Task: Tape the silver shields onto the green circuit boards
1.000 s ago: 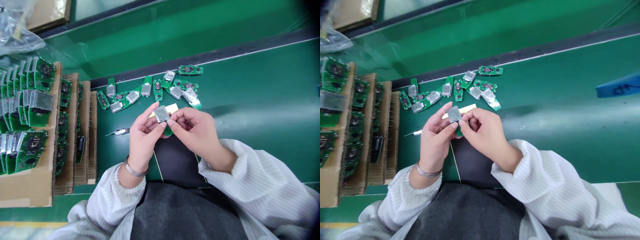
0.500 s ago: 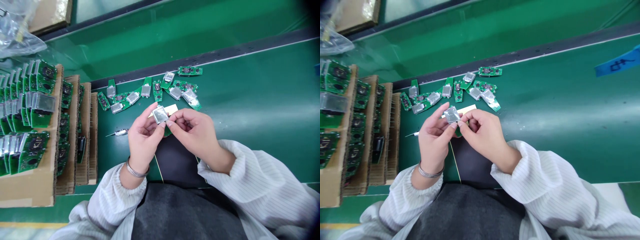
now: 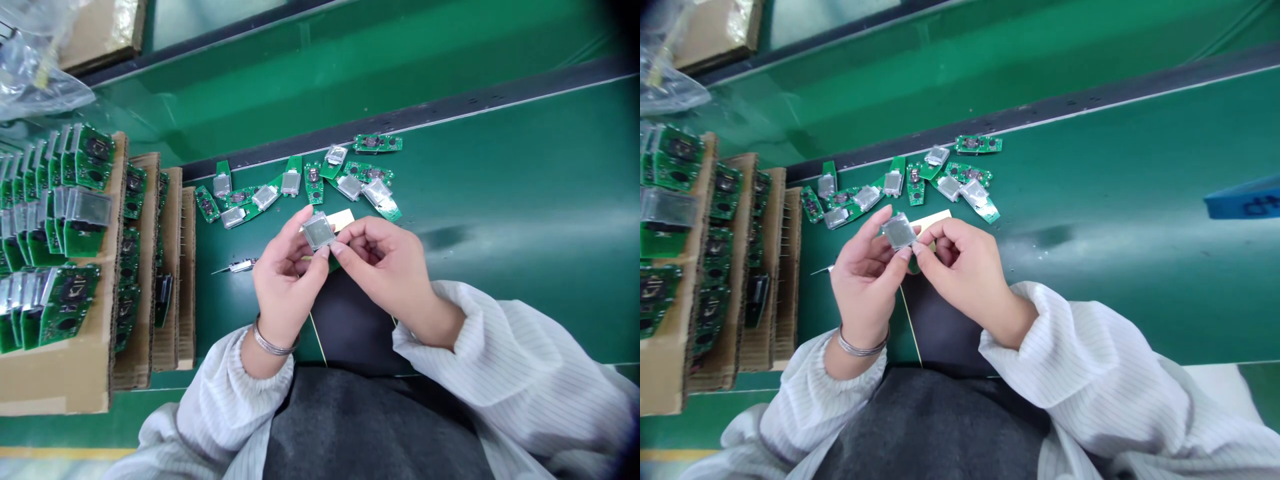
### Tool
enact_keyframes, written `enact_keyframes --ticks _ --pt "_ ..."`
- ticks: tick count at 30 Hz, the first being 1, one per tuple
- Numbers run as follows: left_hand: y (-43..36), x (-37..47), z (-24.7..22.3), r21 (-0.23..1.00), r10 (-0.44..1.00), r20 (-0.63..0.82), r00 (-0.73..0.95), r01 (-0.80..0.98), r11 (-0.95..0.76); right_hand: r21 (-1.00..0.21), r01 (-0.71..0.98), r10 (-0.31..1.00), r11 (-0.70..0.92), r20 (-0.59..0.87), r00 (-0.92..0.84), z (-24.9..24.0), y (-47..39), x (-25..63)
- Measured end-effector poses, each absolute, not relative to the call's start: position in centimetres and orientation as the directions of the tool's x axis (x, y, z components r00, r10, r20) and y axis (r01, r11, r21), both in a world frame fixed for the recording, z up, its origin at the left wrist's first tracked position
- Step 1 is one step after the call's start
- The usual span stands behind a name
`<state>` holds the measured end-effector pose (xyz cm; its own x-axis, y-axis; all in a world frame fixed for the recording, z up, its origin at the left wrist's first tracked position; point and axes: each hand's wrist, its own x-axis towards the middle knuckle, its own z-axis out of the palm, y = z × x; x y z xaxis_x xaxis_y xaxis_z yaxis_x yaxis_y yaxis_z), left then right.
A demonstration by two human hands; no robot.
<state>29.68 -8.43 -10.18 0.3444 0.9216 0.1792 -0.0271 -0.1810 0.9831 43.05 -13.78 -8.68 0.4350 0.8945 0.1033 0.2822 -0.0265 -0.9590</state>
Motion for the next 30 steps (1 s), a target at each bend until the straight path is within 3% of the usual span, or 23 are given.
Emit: enact_keyframes --ticks 5,12,17,21,25,28,30 --pt "-8.5 29.3 -10.5 0.933 0.895 0.310 0.321 0.076 -0.351 -0.962 0.273 0.890 -0.022 0.106 0.444 -8.6 -13.8 43.0" --pt "-8.3 28.5 -10.8 0.734 0.750 0.545 0.374 0.220 -0.643 -0.961 0.275 0.890 0.006 0.130 0.437 -8.7 -14.1 42.9" --pt "-8.1 28.3 -10.4 0.610 0.668 0.626 0.404 0.280 -0.741 -0.943 0.333 0.892 0.009 0.158 0.423 -8.7 -14.2 42.8" --pt "-8.2 28.2 -10.5 0.602 0.657 0.642 0.395 0.270 -0.751 -0.910 0.415 0.883 -0.013 0.184 0.432 -8.7 -14.1 43.2" --pt "-8.2 28.2 -10.5 0.781 0.784 0.533 0.317 0.173 -0.601 -0.915 0.400 0.885 -0.055 0.141 0.444 -8.5 -14.0 43.9" --pt "-7.6 28.5 -10.3 0.968 0.909 0.233 0.346 0.010 -0.252 -0.966 0.255 0.918 -0.045 0.061 0.393 -8.6 -13.8 44.1" --pt "-7.0 28.7 -10.2 0.995 0.913 0.036 0.406 -0.099 0.004 -0.988 0.143 0.936 -0.056 -0.003 0.352 -8.7 -13.6 44.1"
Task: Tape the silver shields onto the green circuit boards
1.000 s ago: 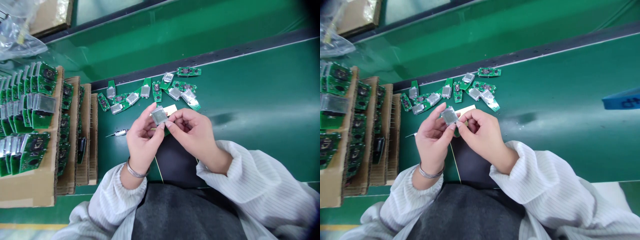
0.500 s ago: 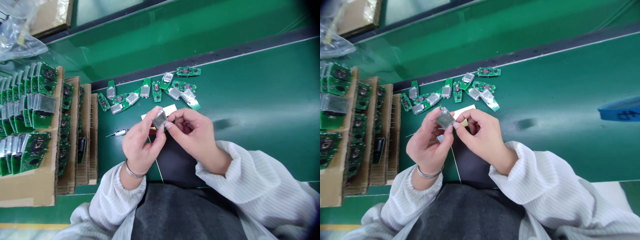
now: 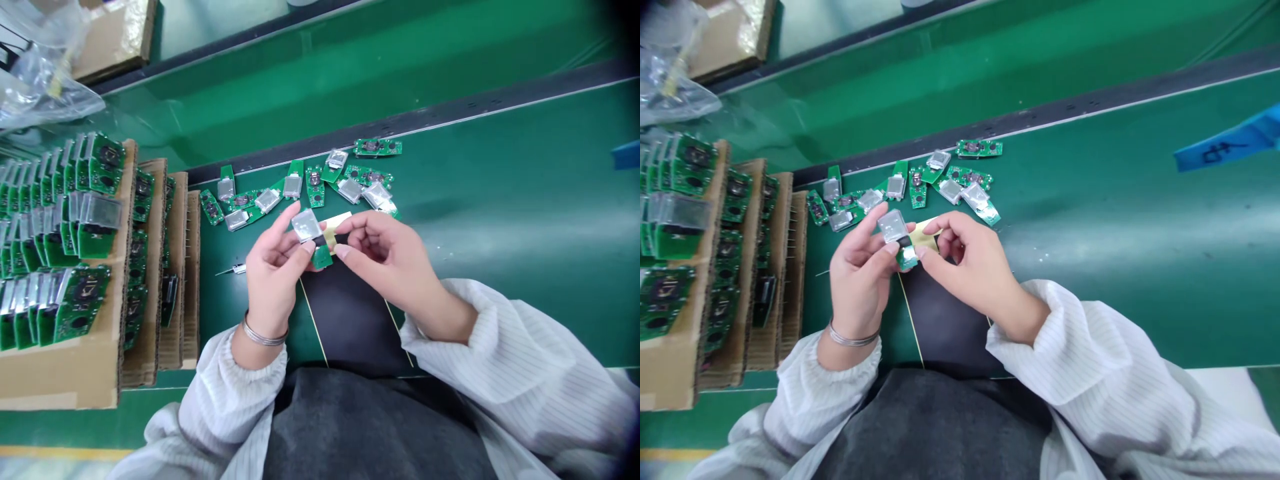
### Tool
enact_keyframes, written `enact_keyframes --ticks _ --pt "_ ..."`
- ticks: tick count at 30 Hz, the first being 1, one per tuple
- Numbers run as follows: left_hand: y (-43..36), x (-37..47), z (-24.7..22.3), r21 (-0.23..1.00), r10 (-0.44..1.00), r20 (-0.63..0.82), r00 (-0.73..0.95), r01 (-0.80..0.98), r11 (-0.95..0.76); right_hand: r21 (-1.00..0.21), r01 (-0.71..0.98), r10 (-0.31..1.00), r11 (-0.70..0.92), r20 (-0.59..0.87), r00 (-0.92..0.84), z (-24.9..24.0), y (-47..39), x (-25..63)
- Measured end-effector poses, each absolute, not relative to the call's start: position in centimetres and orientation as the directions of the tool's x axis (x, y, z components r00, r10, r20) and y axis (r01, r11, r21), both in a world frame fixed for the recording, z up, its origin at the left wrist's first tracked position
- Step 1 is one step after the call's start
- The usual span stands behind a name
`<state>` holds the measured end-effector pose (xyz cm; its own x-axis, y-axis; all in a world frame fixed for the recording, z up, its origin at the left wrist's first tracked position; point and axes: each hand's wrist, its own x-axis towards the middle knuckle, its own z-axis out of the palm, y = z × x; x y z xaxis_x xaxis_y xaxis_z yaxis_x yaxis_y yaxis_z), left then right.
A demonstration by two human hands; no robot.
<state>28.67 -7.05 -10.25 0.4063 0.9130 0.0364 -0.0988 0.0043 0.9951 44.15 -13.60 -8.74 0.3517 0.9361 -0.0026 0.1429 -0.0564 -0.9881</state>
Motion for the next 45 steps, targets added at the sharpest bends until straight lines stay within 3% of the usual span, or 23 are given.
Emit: enact_keyframes --ticks 2,5,11,18,26,31,45 --pt "-6.72 28.76 -10.21 0.971 0.886 -0.087 0.455 -0.160 0.178 -0.994 0.065 0.947 -0.085 -0.061 0.316 -9.01 -13.38 44.11" --pt "-6.74 28.79 -10.15 0.950 0.868 -0.145 0.476 -0.178 0.257 -0.991 0.009 0.948 -0.132 -0.123 0.293 -9.37 -13.16 44.03" --pt "-7.19 28.70 -10.05 0.972 0.852 -0.143 0.503 -0.090 0.217 -0.976 -0.025 0.935 -0.218 -0.216 0.280 -9.62 -13.19 44.01" --pt "-7.17 28.71 -10.25 0.980 0.846 -0.121 0.519 -0.071 0.184 -0.977 -0.041 0.934 -0.211 -0.214 0.287 -9.54 -13.29 44.09" --pt "-7.20 28.97 -10.15 0.956 0.837 -0.163 0.522 -0.126 0.265 -0.971 0.007 0.926 -0.238 -0.225 0.303 -9.30 -13.26 44.12" --pt "-7.20 29.13 -10.01 0.938 0.827 -0.182 0.531 -0.158 0.307 -0.976 -0.047 0.928 -0.215 -0.219 0.302 -9.52 -13.20 44.18" --pt "-7.51 29.35 -10.15 0.944 0.829 -0.199 0.523 -0.124 0.305 -0.966 -0.080 0.923 -0.247 -0.259 0.285 -9.62 -13.06 44.31"
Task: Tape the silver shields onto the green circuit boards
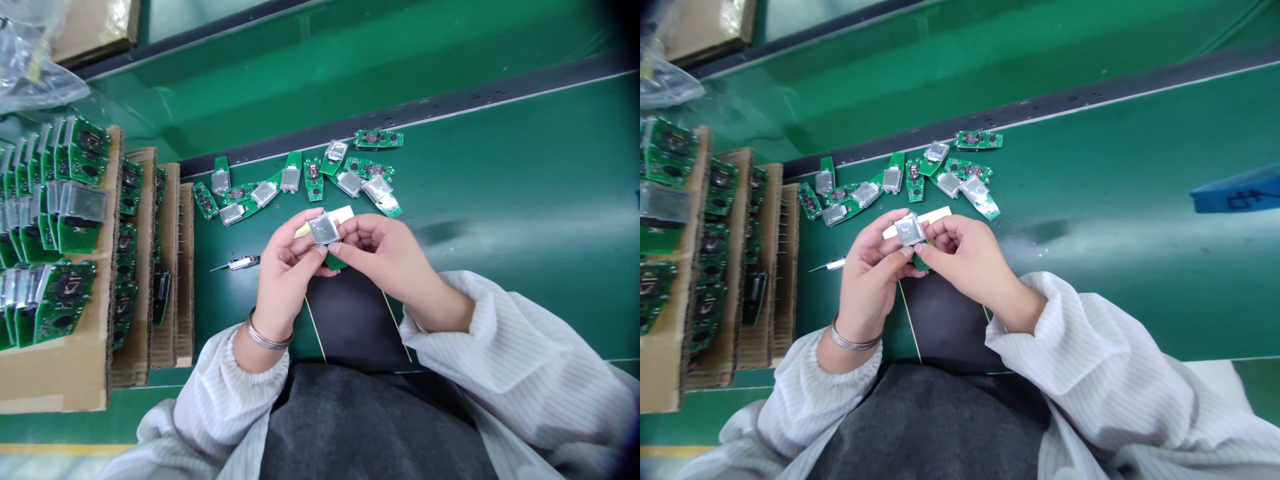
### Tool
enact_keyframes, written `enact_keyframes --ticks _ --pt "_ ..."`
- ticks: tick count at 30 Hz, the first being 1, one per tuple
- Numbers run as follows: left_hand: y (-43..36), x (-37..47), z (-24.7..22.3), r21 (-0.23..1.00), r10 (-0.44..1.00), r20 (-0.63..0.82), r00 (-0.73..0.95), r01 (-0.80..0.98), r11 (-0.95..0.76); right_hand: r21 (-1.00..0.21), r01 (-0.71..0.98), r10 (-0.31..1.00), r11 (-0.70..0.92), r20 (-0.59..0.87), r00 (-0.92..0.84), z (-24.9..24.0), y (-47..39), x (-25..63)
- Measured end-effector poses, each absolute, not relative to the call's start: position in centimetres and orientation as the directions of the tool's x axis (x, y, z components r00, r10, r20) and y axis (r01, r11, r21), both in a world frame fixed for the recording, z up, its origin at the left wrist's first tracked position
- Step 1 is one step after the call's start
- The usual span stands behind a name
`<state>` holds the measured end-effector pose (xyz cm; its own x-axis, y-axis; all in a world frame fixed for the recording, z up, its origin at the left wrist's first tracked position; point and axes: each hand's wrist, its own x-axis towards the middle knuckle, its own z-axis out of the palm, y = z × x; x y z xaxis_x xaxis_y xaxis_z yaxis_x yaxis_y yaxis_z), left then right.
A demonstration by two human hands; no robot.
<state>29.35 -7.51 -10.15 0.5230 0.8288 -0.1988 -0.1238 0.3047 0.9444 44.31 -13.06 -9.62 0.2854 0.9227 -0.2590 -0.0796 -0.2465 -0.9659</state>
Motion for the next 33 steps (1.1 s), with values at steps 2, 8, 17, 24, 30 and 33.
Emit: enact_keyframes --ticks 2,8,17,24,30,33 --pt "-7.5 29.3 -10.2 0.945 0.828 -0.199 0.525 -0.120 0.304 -0.964 -0.126 0.926 -0.233 -0.260 0.275 -9.7 -13.0 44.4" --pt "-7.2 29.0 -10.0 0.932 0.796 -0.209 0.569 -0.131 0.339 -0.951 -0.229 0.937 -0.210 -0.262 0.231 -9.4 -12.8 45.0" --pt "-7.2 28.9 -10.0 0.957 0.809 -0.189 0.557 -0.078 0.278 -0.937 -0.243 0.933 -0.250 -0.300 0.198 -9.6 -12.8 44.8" --pt "-7.1 28.7 -10.2 0.956 0.798 -0.162 0.581 -0.109 0.274 -0.919 -0.311 0.929 -0.243 -0.313 0.199 -9.4 -12.8 44.9" --pt "-6.4 28.4 -10.1 0.929 0.738 -0.231 0.634 -0.081 0.360 -0.852 -0.406 0.906 -0.331 -0.407 0.114 -9.1 -12.7 45.5" --pt "-6.3 28.3 -10.2 0.925 0.738 -0.254 0.626 -0.066 0.374 -0.837 -0.434 0.905 -0.333 -0.412 0.101 -9.1 -12.8 45.6"
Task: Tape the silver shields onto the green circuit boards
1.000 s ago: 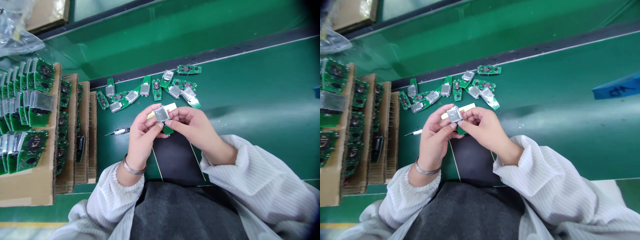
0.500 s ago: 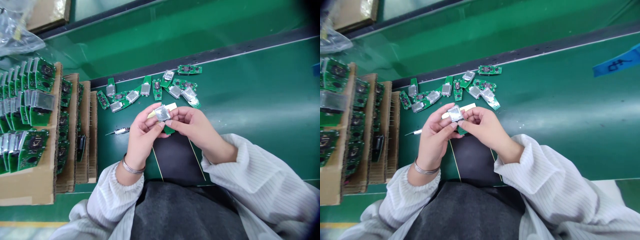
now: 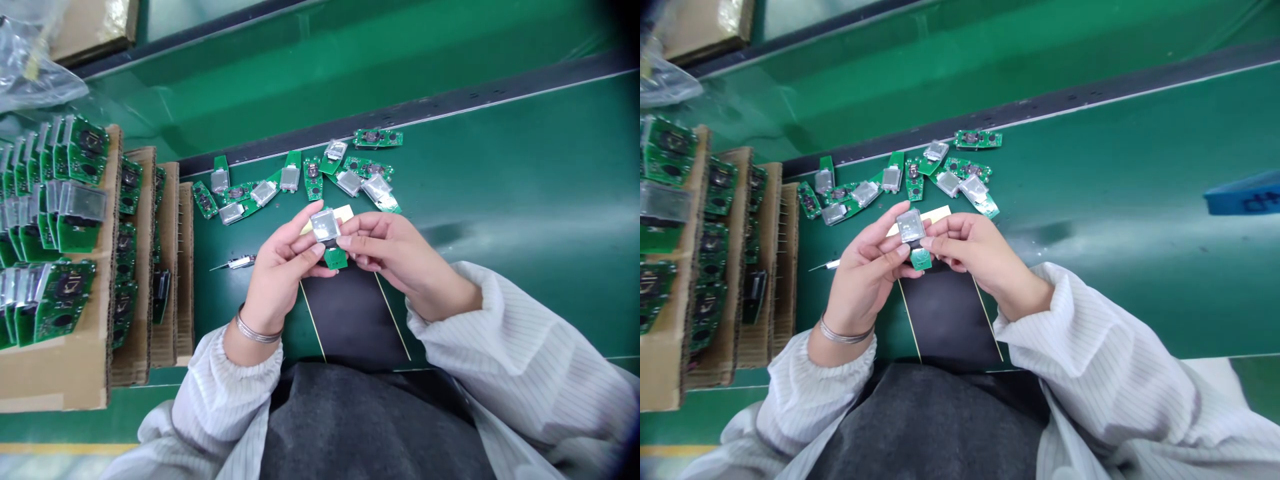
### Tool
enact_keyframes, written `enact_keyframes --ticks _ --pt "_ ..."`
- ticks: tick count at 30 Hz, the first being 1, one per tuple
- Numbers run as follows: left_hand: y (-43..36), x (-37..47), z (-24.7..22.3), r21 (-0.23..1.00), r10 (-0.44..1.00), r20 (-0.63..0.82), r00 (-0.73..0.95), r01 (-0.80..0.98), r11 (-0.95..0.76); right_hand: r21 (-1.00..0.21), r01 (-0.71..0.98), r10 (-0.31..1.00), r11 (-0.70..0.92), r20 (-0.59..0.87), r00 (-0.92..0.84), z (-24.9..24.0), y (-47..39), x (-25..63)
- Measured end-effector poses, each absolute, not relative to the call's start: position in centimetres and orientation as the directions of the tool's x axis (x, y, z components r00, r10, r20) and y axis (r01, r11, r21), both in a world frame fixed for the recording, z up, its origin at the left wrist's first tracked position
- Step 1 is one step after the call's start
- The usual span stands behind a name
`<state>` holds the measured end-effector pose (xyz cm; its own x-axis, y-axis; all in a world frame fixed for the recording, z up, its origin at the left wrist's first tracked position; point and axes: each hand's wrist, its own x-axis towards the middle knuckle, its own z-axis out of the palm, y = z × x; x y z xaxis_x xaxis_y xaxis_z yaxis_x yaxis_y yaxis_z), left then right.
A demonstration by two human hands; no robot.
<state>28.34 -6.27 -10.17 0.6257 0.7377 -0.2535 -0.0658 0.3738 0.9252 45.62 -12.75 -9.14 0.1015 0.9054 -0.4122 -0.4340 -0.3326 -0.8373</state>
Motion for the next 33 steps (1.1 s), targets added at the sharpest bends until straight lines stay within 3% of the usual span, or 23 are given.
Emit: enact_keyframes --ticks 22,27,33 --pt "-6.8 28.8 -9.3 0.871 0.762 -0.344 0.549 -0.117 0.477 -0.780 -0.522 0.881 -0.344 -0.461 0.107 -9.2 -12.7 45.2" --pt "-6.9 28.7 -9.5 0.886 0.765 -0.314 0.562 -0.117 0.449 -0.765 -0.544 0.881 -0.346 -0.463 0.090 -9.2 -12.7 45.1" --pt "-7.5 29.0 -10.2 0.945 0.839 -0.173 0.515 -0.154 0.289 -0.762 -0.569 0.893 -0.310 -0.439 0.102 -9.4 -12.7 44.7"
